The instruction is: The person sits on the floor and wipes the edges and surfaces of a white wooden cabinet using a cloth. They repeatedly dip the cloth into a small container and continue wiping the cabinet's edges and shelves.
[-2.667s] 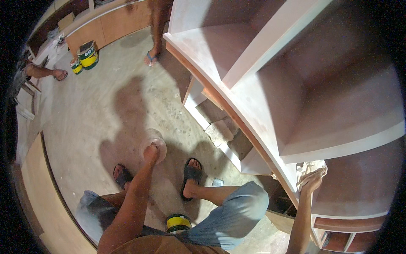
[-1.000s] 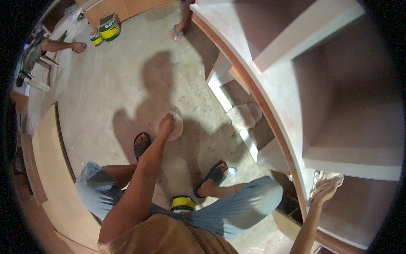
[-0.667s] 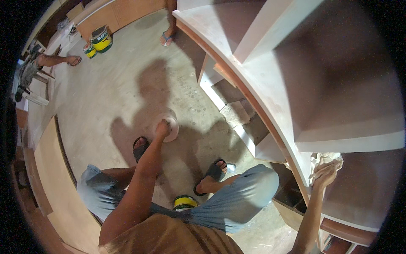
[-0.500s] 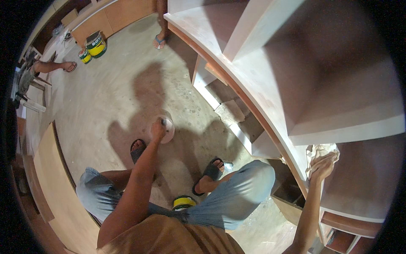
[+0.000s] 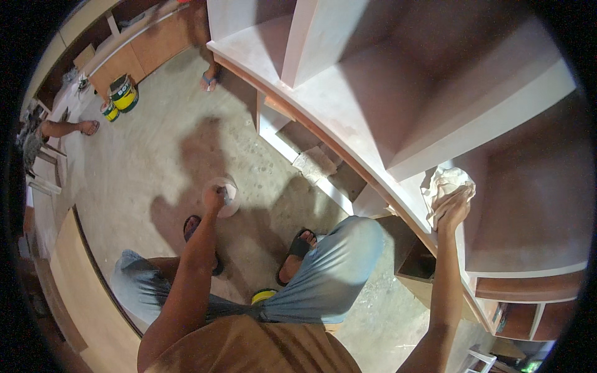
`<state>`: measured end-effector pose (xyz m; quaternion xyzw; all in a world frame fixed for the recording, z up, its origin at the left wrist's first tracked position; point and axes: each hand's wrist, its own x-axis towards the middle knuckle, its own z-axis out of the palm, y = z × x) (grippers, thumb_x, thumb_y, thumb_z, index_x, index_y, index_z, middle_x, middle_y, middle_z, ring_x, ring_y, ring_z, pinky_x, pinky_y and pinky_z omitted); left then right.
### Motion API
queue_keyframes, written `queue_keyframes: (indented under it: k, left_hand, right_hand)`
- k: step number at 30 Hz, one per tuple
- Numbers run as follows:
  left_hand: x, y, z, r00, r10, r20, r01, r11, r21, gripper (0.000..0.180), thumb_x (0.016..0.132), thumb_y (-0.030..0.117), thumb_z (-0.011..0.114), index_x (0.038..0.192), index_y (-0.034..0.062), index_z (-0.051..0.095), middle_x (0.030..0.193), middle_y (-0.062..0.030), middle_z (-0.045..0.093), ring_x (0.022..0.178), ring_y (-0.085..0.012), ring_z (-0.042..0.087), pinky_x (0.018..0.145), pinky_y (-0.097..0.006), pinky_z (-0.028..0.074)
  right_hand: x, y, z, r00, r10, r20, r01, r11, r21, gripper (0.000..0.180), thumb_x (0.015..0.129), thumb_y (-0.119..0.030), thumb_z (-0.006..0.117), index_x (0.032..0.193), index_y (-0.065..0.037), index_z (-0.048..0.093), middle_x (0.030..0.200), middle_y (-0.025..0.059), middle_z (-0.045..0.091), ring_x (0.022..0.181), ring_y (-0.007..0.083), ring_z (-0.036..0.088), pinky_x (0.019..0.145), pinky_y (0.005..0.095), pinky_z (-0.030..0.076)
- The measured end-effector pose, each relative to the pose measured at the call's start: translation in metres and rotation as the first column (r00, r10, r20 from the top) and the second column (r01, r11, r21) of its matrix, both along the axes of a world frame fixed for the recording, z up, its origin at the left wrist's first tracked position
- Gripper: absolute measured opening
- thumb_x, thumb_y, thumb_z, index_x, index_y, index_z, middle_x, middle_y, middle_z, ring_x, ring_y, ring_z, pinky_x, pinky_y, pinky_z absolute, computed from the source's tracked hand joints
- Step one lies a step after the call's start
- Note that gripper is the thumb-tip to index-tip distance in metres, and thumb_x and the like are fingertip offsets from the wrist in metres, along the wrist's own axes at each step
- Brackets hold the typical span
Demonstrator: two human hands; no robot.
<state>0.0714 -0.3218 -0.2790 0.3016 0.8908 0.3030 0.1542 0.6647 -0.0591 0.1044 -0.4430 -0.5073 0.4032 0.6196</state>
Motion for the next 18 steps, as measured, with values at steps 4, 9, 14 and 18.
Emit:
queue_keyframes:
  k: [4,9,14,18]
  left_hand:
    - [0.026,0.007,0.040,0.977,0.160,0.142,-0.190,0.954,0.231,0.023,0.083,0.021,0.069,0.099,0.0037,0.070,0.096,-0.0190,0.071,0.090,-0.0354,0.068,0.081,-0.042,0.052]
    - [0.036,0.014,0.036,0.927,0.129,0.351,-0.252,0.909,0.333,0.026,0.073,0.014,0.073,0.096,0.0009,0.073,0.087,-0.0146,0.074,0.083,-0.0272,0.071,0.078,-0.037,0.053]
    - [0.014,0.017,-0.001,0.815,0.034,0.578,-0.201,0.952,0.228,0.034,0.075,0.020,0.076,0.104,0.0013,0.074,0.093,-0.0140,0.075,0.084,-0.0245,0.071,0.075,-0.036,0.053]
    - [0.005,0.013,-0.017,0.936,0.057,0.348,-0.098,0.990,0.102,0.039,0.080,0.025,0.075,0.110,0.0000,0.072,0.103,-0.0181,0.073,0.088,-0.0278,0.071,0.077,-0.037,0.052]
  right_hand:
    - [-0.001,-0.007,0.003,0.993,-0.085,-0.084,0.088,0.995,0.035,0.027,0.099,-0.033,0.056,0.103,-0.006,0.055,0.078,0.0065,0.058,0.062,0.0186,0.060,0.053,0.0317,0.049]
    - [-0.010,-0.021,0.011,0.992,-0.094,-0.084,0.095,0.995,0.013,0.024,0.101,-0.030,0.054,0.104,-0.006,0.055,0.084,0.0072,0.059,0.067,0.0181,0.061,0.055,0.0318,0.050]
    - [0.001,0.003,-0.001,0.982,-0.147,-0.114,0.151,0.988,0.025,0.030,0.102,-0.031,0.054,0.114,-0.004,0.056,0.090,0.0073,0.060,0.077,0.0195,0.063,0.067,0.0332,0.053]
    - [0.039,0.019,-0.017,0.994,0.105,0.018,-0.105,0.994,-0.044,0.037,0.101,-0.032,0.054,0.123,-0.001,0.055,0.103,0.0093,0.061,0.092,0.0220,0.064,0.082,0.0353,0.053]
